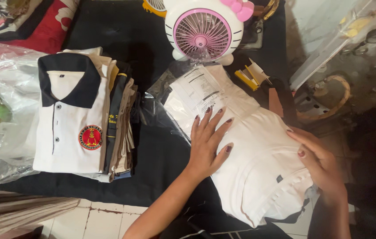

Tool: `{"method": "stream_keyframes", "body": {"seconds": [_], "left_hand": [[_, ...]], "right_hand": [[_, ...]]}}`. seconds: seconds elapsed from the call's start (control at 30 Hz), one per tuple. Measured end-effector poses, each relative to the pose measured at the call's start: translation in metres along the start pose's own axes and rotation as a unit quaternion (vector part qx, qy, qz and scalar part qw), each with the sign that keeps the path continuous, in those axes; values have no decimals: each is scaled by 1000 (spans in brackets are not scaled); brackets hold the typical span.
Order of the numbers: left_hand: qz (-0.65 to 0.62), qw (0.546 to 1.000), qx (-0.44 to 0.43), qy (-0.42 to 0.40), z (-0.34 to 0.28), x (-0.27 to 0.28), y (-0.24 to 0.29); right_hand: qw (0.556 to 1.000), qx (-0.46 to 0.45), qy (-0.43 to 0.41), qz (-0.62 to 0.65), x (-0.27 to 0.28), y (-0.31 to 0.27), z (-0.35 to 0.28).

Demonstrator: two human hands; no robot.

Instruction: The person folds a white shirt and places it into a clear plastic bag. They then insert a paper document into the bag with the shirt and seal the package. The person repeats this process with a second shirt, folding it and placing it into a bag before sealing it.

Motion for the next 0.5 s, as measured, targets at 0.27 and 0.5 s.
{"method": "stream_keyframes", "body": {"seconds": [0.27, 0.5], "left_hand": [[-15, 1000, -3, 16, -9, 2, -1], [-26, 999, -3, 24, -17, 5, -5]], "right_hand": [[995, 94, 1, 36, -1, -6, -1], [995, 93, 13, 22, 0, -3, -6]]}}
Point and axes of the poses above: each hand's wrist, its own z-axis towards the middle knuckle, its own x-axis out of the back of the hand, y = z × x, the point moved 10 cm from there along z, towards the middle knuckle, and after that the axes turned 11 degrees about x, right-handed, at the moved point
